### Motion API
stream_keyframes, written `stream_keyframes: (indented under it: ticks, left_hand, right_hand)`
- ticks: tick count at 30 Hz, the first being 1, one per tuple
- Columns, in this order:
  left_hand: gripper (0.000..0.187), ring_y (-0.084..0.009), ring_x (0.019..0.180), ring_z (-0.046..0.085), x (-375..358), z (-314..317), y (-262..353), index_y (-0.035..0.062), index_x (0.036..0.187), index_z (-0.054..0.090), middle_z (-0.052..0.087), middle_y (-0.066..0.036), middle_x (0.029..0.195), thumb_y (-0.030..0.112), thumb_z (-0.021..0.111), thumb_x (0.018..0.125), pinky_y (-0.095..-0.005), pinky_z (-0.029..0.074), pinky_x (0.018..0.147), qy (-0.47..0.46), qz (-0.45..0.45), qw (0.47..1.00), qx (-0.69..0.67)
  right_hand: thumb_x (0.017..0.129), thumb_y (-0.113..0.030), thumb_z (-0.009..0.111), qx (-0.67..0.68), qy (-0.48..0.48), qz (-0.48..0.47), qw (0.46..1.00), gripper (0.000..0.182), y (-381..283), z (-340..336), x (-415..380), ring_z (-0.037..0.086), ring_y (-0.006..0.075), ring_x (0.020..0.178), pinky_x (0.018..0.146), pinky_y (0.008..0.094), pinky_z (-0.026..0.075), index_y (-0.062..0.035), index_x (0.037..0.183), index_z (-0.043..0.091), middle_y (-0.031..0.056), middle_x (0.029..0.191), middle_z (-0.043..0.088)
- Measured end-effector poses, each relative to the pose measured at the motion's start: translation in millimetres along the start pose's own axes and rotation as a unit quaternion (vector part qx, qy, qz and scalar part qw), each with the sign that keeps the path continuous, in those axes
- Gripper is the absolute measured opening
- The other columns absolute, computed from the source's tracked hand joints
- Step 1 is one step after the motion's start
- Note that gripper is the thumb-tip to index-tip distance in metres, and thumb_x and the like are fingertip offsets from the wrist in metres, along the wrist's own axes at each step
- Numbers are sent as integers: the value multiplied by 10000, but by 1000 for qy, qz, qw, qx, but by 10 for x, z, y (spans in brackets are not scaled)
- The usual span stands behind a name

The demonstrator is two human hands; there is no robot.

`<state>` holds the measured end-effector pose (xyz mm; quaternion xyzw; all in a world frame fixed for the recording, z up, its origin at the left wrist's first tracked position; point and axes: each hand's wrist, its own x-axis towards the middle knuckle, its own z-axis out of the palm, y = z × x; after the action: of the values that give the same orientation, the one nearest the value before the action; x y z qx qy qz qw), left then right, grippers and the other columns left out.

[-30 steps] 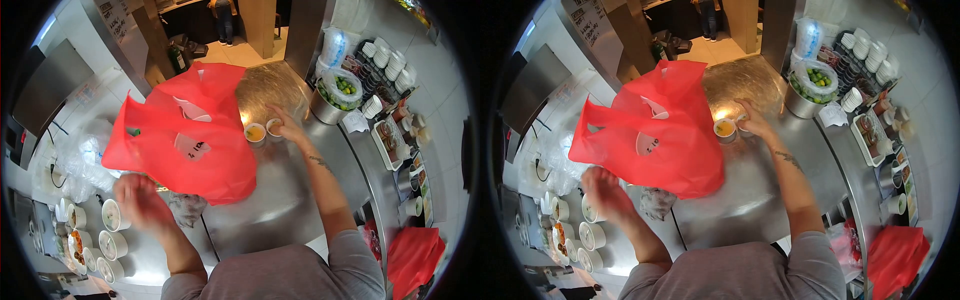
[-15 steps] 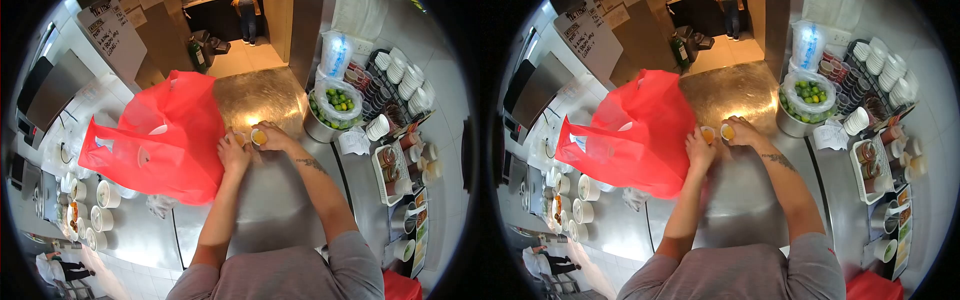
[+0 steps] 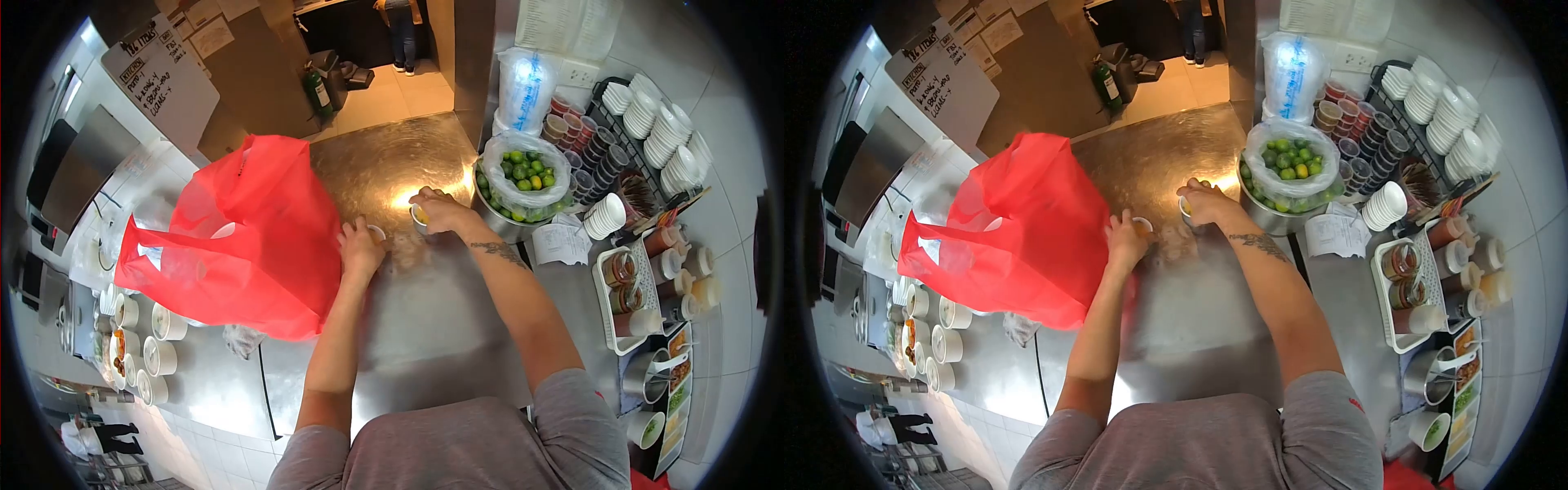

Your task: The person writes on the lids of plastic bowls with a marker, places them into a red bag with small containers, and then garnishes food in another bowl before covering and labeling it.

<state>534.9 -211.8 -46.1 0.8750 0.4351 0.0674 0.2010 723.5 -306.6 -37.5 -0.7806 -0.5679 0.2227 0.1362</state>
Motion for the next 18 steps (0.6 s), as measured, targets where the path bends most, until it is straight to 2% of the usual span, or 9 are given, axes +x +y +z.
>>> stream_keyframes:
  ticks: [3,6,9,11,12,14,15,16,18]
  left_hand:
    - [754,-432,1161,371,-152,134,154,64,1277,391,390,-226,1264,263,772,657,-475,370,958,0,57,998,-11]
    - [744,-413,1102,410,-325,296,341,37,1247,417,425,-217,1208,266,771,634,-462,368,950,14,113,993,-16]
    - [683,-408,1122,401,-500,296,590,25,1209,441,432,-216,1206,252,744,640,-457,342,976,-47,147,988,-20]
    - [650,-398,1108,412,-609,498,646,17,1192,453,441,-215,1189,225,731,642,-444,354,960,15,183,983,1]
    - [620,-393,1098,423,-678,502,728,25,1178,463,449,-213,1180,198,721,641,-448,380,929,24,173,985,6]
    - [593,-383,1101,428,-713,590,831,34,1166,470,446,-212,1180,168,711,641,-453,400,903,5,169,985,-24]
    - [595,-378,1112,421,-703,667,839,34,1169,468,436,-211,1190,164,711,642,-453,395,908,-24,179,982,-62]
    - [637,-378,1118,415,-737,622,888,35,1203,453,430,-218,1204,204,719,650,-447,382,923,-43,174,981,-70]
    - [662,-373,1120,412,-840,572,932,38,1232,447,424,-215,1216,252,724,670,-441,372,929,-39,193,977,-75]
  right_hand:
    - [667,-30,598,-37,-45,37,998,673,-20,-63,2,407,334,1221,1043,440,326,-146,1310,435,118,1310,401]
    - [702,-19,560,-112,1,9,994,609,18,-23,-25,465,345,1157,983,416,382,-118,1293,451,139,1240,453]
    - [740,7,523,-116,-68,33,990,701,22,-126,-105,288,339,1334,1070,402,301,-135,1398,327,182,1474,229]
    - [734,32,503,-122,-85,1,989,727,-190,-359,-271,245,336,1353,1085,366,283,-110,1414,289,193,1474,221]
    - [730,28,508,-95,-2,-21,995,733,199,-95,-76,240,345,1352,1085,360,281,-85,1416,275,204,1469,223]
    - [712,7,545,-72,45,-73,994,723,161,-176,-179,276,364,1332,1071,343,289,-61,1393,312,235,1432,279]
    - [698,12,559,-46,51,-39,997,727,-176,-360,-432,298,352,1325,1061,339,295,-67,1384,332,233,1418,309]
    - [679,138,421,-26,47,-64,997,745,-264,-405,-508,234,341,1353,1104,341,236,-48,1392,309,232,1459,220]
    - [690,128,435,6,75,-91,993,700,-412,-440,-677,249,337,1349,1087,335,253,-50,1362,356,211,1446,264]
